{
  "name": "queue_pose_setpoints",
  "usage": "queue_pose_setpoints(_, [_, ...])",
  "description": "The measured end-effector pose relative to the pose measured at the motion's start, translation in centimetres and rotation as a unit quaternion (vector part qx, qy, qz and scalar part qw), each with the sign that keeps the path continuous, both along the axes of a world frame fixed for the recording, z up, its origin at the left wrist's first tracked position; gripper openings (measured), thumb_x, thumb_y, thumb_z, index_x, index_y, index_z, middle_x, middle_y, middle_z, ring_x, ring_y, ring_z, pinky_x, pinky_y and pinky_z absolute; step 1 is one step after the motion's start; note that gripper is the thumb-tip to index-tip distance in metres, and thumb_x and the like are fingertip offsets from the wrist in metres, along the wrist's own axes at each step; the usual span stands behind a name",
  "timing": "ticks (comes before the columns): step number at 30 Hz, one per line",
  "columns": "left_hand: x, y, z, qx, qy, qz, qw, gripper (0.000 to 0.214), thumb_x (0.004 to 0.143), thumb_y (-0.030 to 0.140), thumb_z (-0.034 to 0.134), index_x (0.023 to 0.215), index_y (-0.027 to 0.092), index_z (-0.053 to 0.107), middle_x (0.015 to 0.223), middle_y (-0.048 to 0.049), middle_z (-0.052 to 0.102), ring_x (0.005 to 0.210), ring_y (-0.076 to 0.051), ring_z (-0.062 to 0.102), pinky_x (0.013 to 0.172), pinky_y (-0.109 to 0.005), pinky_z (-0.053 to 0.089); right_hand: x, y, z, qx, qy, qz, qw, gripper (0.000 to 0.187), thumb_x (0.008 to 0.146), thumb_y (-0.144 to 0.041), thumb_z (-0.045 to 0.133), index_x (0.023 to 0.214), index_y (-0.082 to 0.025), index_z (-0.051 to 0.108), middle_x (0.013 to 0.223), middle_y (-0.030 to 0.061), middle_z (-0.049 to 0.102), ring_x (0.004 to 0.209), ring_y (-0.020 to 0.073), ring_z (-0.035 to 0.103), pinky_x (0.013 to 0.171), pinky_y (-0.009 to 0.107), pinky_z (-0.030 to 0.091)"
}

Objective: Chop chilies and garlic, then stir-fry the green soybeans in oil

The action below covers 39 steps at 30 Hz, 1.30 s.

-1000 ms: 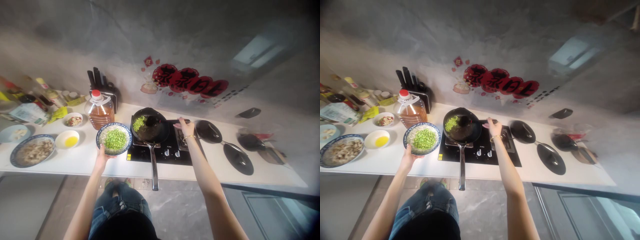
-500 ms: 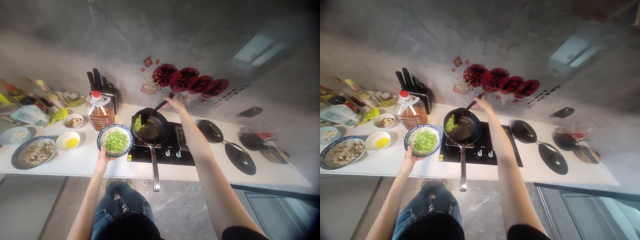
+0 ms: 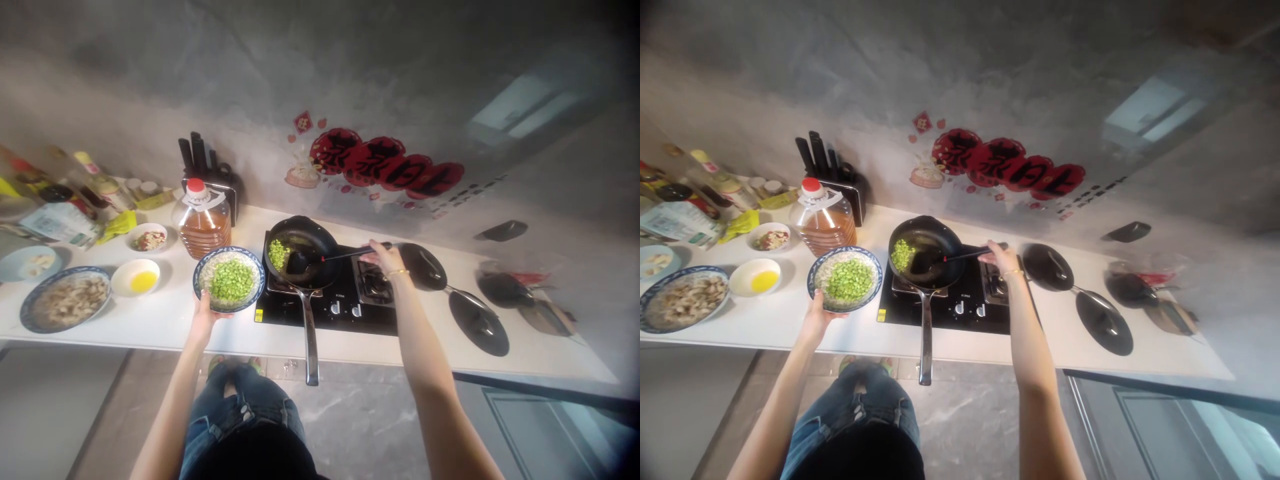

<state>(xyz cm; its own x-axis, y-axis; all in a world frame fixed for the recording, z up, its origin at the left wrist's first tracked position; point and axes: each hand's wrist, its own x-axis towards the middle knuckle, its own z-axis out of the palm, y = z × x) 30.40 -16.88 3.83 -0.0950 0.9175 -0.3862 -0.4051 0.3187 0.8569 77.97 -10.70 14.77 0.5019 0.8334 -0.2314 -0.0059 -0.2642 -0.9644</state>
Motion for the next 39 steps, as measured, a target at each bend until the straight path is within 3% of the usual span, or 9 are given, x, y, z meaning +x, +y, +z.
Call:
queue_pose_setpoints(4, [0.3,0.3,0.1,0.000,0.009,0.006,1.000,0.071,0.086,0.054,0.058,0.146,0.026,0.032,0.146,-0.0202,0.045,0.091,-0.028,0.071,0.052,-0.032,0.061,-1.9,-1.4,-3.8,0.029,0.089,-0.016,0.995,0.021,0.079,-0.030,0.077,0.074,-0.011,0.070,0.062,0.0080,0.072,0.056,0.0162,0.071,0.060,0.021,0.063])
queue_pose_setpoints(8, [0.5,0.4,0.6,-0.005,0.021,0.001,1.000,0.072,0.087,0.054,0.056,0.147,0.026,0.028,0.147,-0.0212,0.043,0.089,-0.027,0.071,0.050,-0.032,0.060,-3.0,1.4,-5.2,0.044,0.141,-0.025,0.989,0.017,0.079,-0.027,0.077,0.075,-0.013,0.068,0.070,0.0070,0.074,0.061,0.0147,0.071,0.070,0.022,0.064])
queue_pose_setpoints(11, [0.8,0.3,1.2,-0.003,0.027,-0.001,1.000,0.073,0.087,0.056,0.055,0.148,0.027,0.027,0.148,-0.0211,0.041,0.087,-0.026,0.071,0.049,-0.031,0.060,-2.7,3.3,-5.3,0.038,0.161,-0.026,0.986,0.013,0.083,-0.024,0.073,0.076,-0.014,0.068,0.071,0.0060,0.074,0.062,0.0134,0.071,0.069,0.021,0.063])
queue_pose_setpoints(15, [1.3,0.2,2.0,0.003,0.032,-0.004,0.999,0.072,0.087,0.056,0.054,0.147,0.027,0.027,0.148,-0.0203,0.041,0.085,-0.025,0.072,0.048,-0.032,0.060,-2.0,3.3,-5.7,0.047,0.180,-0.009,0.983,0.012,0.084,-0.024,0.071,0.077,-0.014,0.069,0.073,0.0050,0.074,0.061,0.0123,0.070,0.070,0.021,0.062])
queue_pose_setpoints(22, [2.0,0.4,2.7,-0.005,0.034,-0.008,0.999,0.072,0.086,0.057,0.056,0.146,0.030,0.025,0.149,-0.0193,0.039,0.081,-0.023,0.071,0.048,-0.033,0.060,-2.0,1.4,-6.6,0.055,0.194,-0.033,0.979,0.013,0.081,-0.026,0.073,0.075,-0.014,0.071,0.074,0.0052,0.074,0.061,0.0118,0.069,0.070,0.018,0.062])
queue_pose_setpoints(32, [3.1,1.6,2.8,-0.005,0.025,-0.008,1.000,0.072,0.086,0.054,0.059,0.147,0.031,0.027,0.141,-0.0193,0.050,0.077,-0.023,0.072,0.045,-0.030,0.059,0.1,-2.6,-7.5,0.071,0.166,-0.067,0.981,0.018,0.074,-0.033,0.078,0.076,-0.018,0.069,0.076,0.0009,0.073,0.060,0.0093,0.069,0.064,0.014,0.060])
queue_pose_setpoints(36, [4.1,2.0,3.3,0.003,0.029,-0.028,0.999,0.075,0.085,0.056,0.058,0.147,0.030,0.025,0.143,-0.0212,0.047,0.073,-0.021,0.072,0.045,-0.030,0.058,1.2,-4.9,-6.8,0.054,0.134,-0.076,0.987,0.016,0.078,-0.035,0.074,0.075,-0.021,0.069,0.072,-0.0003,0.072,0.058,0.0105,0.069,0.057,0.016,0.060])
queue_pose_setpoints(39, [5.1,2.2,3.8,0.007,0.034,-0.045,0.998,0.077,0.085,0.059,0.057,0.148,0.031,0.021,0.145,-0.0218,0.044,0.078,-0.023,0.072,0.046,-0.029,0.059,1.6,-6.1,-5.2,0.052,0.132,-0.084,0.986,0.016,0.080,-0.037,0.072,0.075,-0.022,0.070,0.071,0.0006,0.071,0.057,0.0106,0.068,0.053,0.014,0.059])
